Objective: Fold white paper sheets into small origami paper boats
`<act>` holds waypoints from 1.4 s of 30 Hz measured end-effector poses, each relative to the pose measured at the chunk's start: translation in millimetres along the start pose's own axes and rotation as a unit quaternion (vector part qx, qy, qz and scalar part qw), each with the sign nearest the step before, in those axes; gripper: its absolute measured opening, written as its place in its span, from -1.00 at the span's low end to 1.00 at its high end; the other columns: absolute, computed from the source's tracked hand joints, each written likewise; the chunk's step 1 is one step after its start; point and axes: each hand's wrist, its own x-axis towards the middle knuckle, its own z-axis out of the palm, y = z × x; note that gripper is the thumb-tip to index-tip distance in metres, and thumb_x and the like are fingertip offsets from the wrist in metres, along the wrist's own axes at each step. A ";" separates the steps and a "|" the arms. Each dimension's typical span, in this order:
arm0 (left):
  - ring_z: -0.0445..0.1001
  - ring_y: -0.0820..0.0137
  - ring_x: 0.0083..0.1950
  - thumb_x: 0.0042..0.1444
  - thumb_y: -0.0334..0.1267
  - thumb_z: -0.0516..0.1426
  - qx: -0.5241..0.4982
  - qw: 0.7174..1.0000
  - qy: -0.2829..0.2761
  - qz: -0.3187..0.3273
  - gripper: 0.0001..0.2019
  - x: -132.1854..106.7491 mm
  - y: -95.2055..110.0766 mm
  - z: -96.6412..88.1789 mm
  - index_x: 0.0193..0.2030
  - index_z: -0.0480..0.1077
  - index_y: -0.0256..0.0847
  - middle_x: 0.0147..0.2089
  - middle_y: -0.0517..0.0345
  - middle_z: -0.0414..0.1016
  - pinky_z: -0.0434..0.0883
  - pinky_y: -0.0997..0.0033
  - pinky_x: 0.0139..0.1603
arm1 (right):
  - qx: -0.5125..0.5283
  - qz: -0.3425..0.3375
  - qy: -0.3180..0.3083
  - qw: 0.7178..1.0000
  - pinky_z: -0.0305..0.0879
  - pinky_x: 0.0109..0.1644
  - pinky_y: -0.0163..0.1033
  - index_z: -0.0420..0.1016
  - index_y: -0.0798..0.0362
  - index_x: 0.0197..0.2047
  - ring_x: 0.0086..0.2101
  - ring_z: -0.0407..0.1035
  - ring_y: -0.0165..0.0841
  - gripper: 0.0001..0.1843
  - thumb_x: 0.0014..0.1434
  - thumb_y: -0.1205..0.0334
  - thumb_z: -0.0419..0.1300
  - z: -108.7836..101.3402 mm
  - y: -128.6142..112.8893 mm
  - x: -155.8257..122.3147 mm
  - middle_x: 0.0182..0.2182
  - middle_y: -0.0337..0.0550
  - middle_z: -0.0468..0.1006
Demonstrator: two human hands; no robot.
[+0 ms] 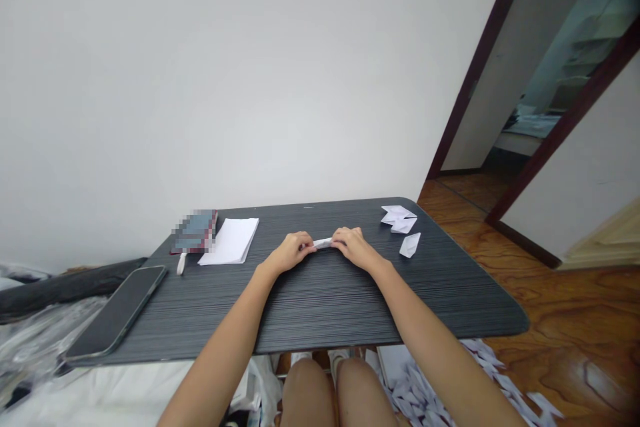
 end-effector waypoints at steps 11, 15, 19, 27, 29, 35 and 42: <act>0.30 0.47 -0.47 -0.10 -0.25 0.08 -0.025 0.983 0.065 -0.171 -0.84 2.7 -3.5 5.2 -0.40 0.39 -0.29 -0.49 0.16 0.40 0.20 0.52 -0.43 | 0.054 0.151 0.013 0.987 -0.06 -0.24 -0.27 0.43 0.04 -0.33 -0.43 0.25 -0.41 -0.83 0.00 0.21 0.08 5.5 4.4 12.1 -0.51 -0.24 0.41; 0.30 0.47 -0.48 -0.09 -0.27 0.06 -0.019 0.980 0.060 -0.189 -0.86 3.5 -0.6 4.3 -0.46 0.39 -0.28 -0.52 0.17 0.38 0.19 0.52 -0.43 | 0.049 0.163 -0.003 0.985 -0.07 -0.26 -0.26 0.45 0.02 -0.37 -0.45 0.23 -0.42 -0.83 0.00 0.21 0.06 5.7 5.0 14.5 -0.55 -0.25 0.39; 0.30 0.44 -0.46 -0.05 -0.30 0.03 0.011 0.978 0.051 -0.204 -0.87 6.2 1.9 5.5 -0.47 0.38 -0.27 -0.52 0.16 0.38 0.19 0.50 -0.40 | 0.043 0.164 -0.006 0.986 -0.09 -0.24 -0.23 0.43 0.02 -0.37 -0.43 0.23 -0.40 -0.84 0.00 0.22 0.04 7.1 4.8 15.7 -0.53 -0.24 0.40; 0.22 0.23 -0.19 0.02 -0.19 -0.02 0.180 0.953 0.020 -0.243 -0.82 5.0 4.3 14.4 -0.28 0.31 -0.18 -0.32 0.01 0.31 0.16 0.23 -0.20 | -0.027 0.138 0.007 0.990 -0.11 -0.18 -0.12 0.32 0.00 -0.32 -0.26 0.18 -0.30 -0.87 0.03 0.25 0.00 12.8 3.1 12.1 -0.37 -0.20 0.39; 0.17 0.20 -0.15 0.03 -0.18 -0.02 0.194 0.949 0.028 -0.249 -0.80 3.4 6.7 15.9 -0.20 0.27 -0.14 -0.25 0.00 0.25 0.14 0.16 -0.19 | -0.062 0.138 0.023 0.988 -0.07 -0.21 -0.13 0.30 -0.03 -0.27 -0.24 0.15 -0.26 -0.84 0.02 0.23 0.02 12.0 0.3 9.3 -0.35 -0.16 0.35; 0.17 0.35 -0.16 -0.03 -0.58 -0.13 0.157 0.987 -0.012 -0.030 -0.63 5.6 14.8 18.0 -0.13 0.26 -0.16 -0.19 0.04 0.20 0.18 0.32 -0.17 | -0.127 0.009 0.028 0.991 0.01 -0.20 -0.18 0.32 0.04 -0.30 -0.23 0.14 -0.32 -0.78 0.05 0.45 -0.07 7.4 -17.9 5.3 -0.29 -0.11 0.30; 0.25 0.30 -0.24 -0.05 -0.51 -0.10 0.209 0.977 -0.044 -0.003 -0.74 3.6 30.4 13.8 -0.34 0.39 -0.37 -0.31 -0.07 0.26 0.22 0.32 -0.15 | -0.042 0.003 -0.009 0.999 0.08 -0.12 -0.34 0.40 0.12 -0.39 -0.21 0.21 -0.39 -0.70 -0.04 0.56 -0.09 2.8 -15.8 -3.4 -0.29 -0.11 0.39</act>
